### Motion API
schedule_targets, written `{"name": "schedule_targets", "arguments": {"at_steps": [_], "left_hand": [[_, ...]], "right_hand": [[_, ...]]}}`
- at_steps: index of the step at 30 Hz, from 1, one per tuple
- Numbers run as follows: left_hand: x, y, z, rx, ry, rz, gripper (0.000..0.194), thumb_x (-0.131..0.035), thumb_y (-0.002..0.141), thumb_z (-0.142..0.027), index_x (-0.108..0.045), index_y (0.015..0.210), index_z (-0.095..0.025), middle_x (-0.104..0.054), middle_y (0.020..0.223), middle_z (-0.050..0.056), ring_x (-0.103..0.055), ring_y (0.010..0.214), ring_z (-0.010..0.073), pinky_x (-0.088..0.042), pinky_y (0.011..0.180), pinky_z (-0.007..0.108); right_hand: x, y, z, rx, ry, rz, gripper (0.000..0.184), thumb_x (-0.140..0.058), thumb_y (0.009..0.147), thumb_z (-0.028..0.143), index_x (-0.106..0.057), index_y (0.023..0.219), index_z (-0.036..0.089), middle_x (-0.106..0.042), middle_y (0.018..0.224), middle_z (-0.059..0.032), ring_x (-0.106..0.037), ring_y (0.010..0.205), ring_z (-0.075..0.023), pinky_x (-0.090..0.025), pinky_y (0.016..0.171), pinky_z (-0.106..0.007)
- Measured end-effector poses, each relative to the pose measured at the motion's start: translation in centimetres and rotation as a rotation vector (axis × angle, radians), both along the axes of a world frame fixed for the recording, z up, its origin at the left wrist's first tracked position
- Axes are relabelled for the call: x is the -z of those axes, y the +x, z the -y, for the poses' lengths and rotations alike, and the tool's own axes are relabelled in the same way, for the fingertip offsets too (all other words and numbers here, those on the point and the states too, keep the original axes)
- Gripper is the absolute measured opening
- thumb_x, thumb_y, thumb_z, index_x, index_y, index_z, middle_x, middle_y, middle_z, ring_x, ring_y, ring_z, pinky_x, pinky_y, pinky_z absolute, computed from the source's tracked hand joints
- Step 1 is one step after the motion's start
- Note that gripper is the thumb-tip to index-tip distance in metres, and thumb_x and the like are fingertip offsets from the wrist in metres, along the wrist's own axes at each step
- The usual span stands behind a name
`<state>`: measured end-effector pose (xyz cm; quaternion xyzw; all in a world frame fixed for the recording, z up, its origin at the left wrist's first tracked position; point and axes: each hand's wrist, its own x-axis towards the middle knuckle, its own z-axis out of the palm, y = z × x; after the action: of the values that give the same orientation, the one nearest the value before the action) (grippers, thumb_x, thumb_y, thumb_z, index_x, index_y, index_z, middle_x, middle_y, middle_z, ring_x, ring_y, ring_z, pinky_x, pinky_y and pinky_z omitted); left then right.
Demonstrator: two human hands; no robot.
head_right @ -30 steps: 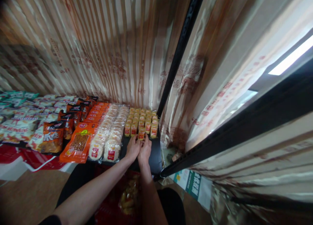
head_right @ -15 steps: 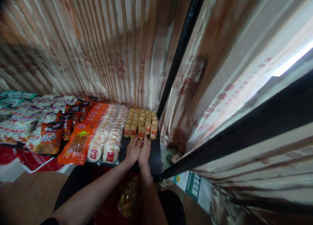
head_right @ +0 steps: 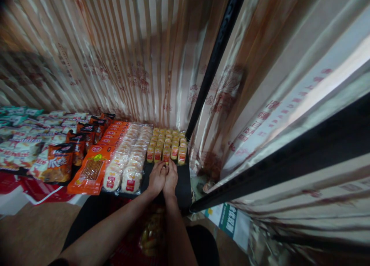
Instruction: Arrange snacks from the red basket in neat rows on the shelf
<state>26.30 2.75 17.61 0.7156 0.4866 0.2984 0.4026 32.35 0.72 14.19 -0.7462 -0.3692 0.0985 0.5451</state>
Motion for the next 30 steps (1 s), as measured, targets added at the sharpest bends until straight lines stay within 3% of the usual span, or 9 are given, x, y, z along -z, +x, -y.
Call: {"name": "schedule_targets", "arguments": {"at_steps": [6, 12, 16, 24, 30], "left_hand": [[-0.2, 0.1, 0.1, 0.014, 0.009, -0.025, 0.035, -0.036, 0.087, -0.017, -0.061, 0.112, -0.016, -0.057, 0.122, 0.009, -0.052, 0.115, 0.0178, -0.041, 0.102, 0.032], [-1.8, -1.2, 1.6, 0.040, -0.021, -0.081, 0.033, -0.037, 0.087, -0.018, -0.062, 0.108, -0.015, -0.060, 0.113, 0.008, -0.055, 0.104, 0.0154, -0.042, 0.096, 0.027], [-2.5, -2.0, 2.8, 0.065, -0.037, -0.113, 0.031, -0.036, 0.088, -0.018, -0.063, 0.103, -0.016, -0.062, 0.106, 0.007, -0.056, 0.099, 0.0144, -0.043, 0.092, 0.026], [-1.4, -4.2, 5.1, 0.107, 0.014, -0.165, 0.028, -0.038, 0.088, -0.020, -0.065, 0.096, -0.019, -0.062, 0.099, 0.005, -0.056, 0.093, 0.0144, -0.044, 0.088, 0.026], [-0.9, -6.9, 7.6, 0.164, 0.118, -0.129, 0.030, -0.034, 0.089, -0.018, -0.063, 0.094, -0.017, -0.059, 0.095, 0.006, -0.054, 0.091, 0.0143, -0.044, 0.086, 0.025]], "right_hand": [[-0.5, 0.0, 0.4, -0.006, 0.022, 0.001, 0.048, -0.038, 0.080, 0.023, -0.055, 0.124, 0.016, -0.057, 0.120, -0.0122, -0.056, 0.107, -0.0191, -0.043, 0.097, -0.035], [-0.7, -0.6, 1.8, 0.040, -0.020, 0.042, 0.045, -0.040, 0.078, 0.022, -0.060, 0.117, 0.015, -0.056, 0.116, -0.0132, -0.057, 0.098, -0.0180, -0.047, 0.089, -0.032], [-0.9, -1.2, 3.1, 0.034, -0.044, 0.060, 0.043, -0.040, 0.075, 0.021, -0.062, 0.112, 0.013, -0.058, 0.112, -0.0140, -0.056, 0.099, -0.0189, -0.045, 0.092, -0.034], [-1.8, -4.0, 6.0, 0.030, -0.082, 0.033, 0.037, -0.041, 0.078, 0.022, -0.064, 0.105, 0.014, -0.060, 0.104, -0.0113, -0.057, 0.094, -0.0182, -0.045, 0.091, -0.034], [-1.1, -6.4, 8.7, -0.013, -0.024, 0.096, 0.035, -0.037, 0.081, 0.022, -0.064, 0.101, 0.015, -0.062, 0.102, -0.0102, -0.057, 0.095, -0.0180, -0.045, 0.089, -0.033]]}}
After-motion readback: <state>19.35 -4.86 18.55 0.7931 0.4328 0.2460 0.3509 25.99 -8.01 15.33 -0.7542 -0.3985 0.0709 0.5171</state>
